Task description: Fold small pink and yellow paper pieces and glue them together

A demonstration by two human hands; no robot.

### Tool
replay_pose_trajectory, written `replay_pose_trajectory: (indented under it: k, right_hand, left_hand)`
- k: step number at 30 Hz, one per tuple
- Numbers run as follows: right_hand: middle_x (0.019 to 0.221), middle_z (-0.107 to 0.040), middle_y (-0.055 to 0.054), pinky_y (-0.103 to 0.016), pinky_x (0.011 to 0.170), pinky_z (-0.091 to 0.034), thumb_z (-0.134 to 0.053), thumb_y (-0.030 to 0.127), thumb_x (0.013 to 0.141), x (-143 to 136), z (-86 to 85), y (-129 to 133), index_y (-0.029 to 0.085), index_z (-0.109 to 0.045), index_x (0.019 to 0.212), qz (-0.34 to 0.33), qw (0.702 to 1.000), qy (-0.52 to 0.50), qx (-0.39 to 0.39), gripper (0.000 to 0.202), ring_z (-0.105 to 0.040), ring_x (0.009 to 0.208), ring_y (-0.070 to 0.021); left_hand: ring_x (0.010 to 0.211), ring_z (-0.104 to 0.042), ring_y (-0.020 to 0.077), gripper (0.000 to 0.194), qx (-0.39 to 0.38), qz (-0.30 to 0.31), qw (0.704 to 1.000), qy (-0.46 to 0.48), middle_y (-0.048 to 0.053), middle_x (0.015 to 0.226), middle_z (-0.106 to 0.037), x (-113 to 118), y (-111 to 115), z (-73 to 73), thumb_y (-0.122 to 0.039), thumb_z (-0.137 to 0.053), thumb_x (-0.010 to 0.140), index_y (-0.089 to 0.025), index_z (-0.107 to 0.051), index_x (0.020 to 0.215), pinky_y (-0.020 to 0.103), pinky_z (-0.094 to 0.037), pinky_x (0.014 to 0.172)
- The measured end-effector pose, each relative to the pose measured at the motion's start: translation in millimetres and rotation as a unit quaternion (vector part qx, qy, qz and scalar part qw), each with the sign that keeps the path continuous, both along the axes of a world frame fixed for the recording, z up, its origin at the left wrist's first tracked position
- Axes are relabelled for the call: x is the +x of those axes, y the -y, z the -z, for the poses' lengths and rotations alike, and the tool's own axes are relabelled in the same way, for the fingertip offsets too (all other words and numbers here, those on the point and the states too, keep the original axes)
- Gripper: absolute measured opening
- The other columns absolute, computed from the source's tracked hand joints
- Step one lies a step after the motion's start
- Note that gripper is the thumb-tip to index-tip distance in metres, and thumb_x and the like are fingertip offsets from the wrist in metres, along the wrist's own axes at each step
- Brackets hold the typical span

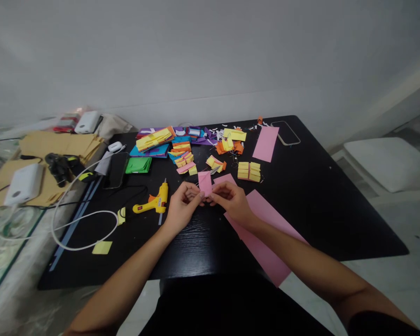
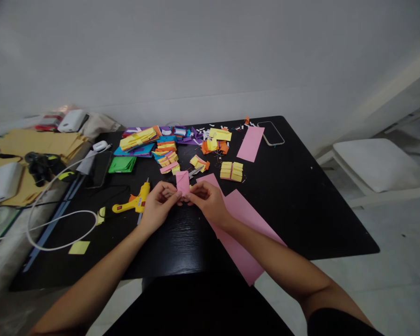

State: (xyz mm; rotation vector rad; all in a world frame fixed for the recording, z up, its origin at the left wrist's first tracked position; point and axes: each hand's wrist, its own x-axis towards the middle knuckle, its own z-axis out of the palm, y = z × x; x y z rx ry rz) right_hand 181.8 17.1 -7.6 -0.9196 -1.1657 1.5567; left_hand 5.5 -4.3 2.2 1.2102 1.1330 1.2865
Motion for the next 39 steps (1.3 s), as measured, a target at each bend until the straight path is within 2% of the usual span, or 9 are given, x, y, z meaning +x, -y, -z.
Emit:
replay_pose_trajectory:
  k: [7, 14, 23, 29, 39]
  right_hand:
    - [0.076, -0.074, 0.000, -0.033, 0.070, -0.066, -0.091, 0.040, 0.070, 0.5, 1.9, -2.7, 0.019, -0.065, 0.085, -0.010, 0.999, -0.014, -0.029, 0.036, -0.076, 0.073, -0.0185]
    - [0.074, -0.072, 0.001, -0.032, 0.068, -0.065, -0.092, 0.043, 0.068, 0.0, 8.4, -4.5, 0.021, -0.060, 0.084, -0.025, 0.999, -0.010, -0.025, 0.042, -0.075, 0.068, -0.0168]
    - [0.071, -0.069, 0.004, -0.031, 0.064, -0.063, -0.093, 0.045, 0.066, -1.4, 8.6, -4.9, 0.022, -0.054, 0.084, -0.010, 1.000, -0.010, -0.023, 0.048, -0.073, 0.063, -0.0161]
    - [0.072, -0.072, 0.002, -0.030, 0.064, -0.063, -0.090, 0.046, 0.069, -0.5, 7.5, -6.0, 0.021, -0.058, 0.087, -0.016, 0.999, -0.008, -0.032, 0.045, -0.075, 0.064, -0.0162]
    - [0.070, -0.070, 0.003, -0.028, 0.061, -0.062, -0.090, 0.043, 0.068, -0.4, 6.2, -7.2, 0.020, -0.060, 0.082, -0.012, 0.999, -0.004, -0.040, 0.041, -0.072, 0.061, -0.0142]
  left_hand:
    - [0.065, -0.068, 0.0118, 0.030, 0.007, 0.019, 1.000, -0.020, -0.002, 0.077, -0.068, -4.3, 0.0, 2.0, -0.039, -0.077, 0.086, -0.019, -0.058, 0.095, 0.025, -0.057, 0.065]
    - [0.070, -0.065, 0.0127, 0.022, 0.046, 0.026, 0.990, -0.133, -0.001, 0.078, -0.065, -9.1, 0.2, 6.9, -0.034, -0.074, 0.089, -0.020, -0.059, 0.098, 0.025, -0.052, 0.068]
    - [0.064, -0.066, 0.0128, 0.031, 0.018, 0.030, 0.998, -0.054, -0.004, 0.072, -0.064, -5.4, -2.1, 4.5, -0.037, -0.079, 0.085, -0.021, -0.053, 0.092, 0.026, -0.053, 0.065]
    - [0.066, -0.068, 0.0125, 0.033, 0.002, 0.039, 0.999, -0.034, -0.003, 0.075, -0.066, -6.4, -3.5, 6.6, -0.039, -0.079, 0.084, -0.021, -0.053, 0.093, 0.026, -0.056, 0.067]
    - [0.065, -0.070, 0.0139, 0.029, -0.009, 0.062, 0.997, -0.034, -0.001, 0.073, -0.070, -9.0, -3.3, 4.6, -0.043, -0.073, 0.090, -0.020, -0.054, 0.093, 0.027, -0.057, 0.066]
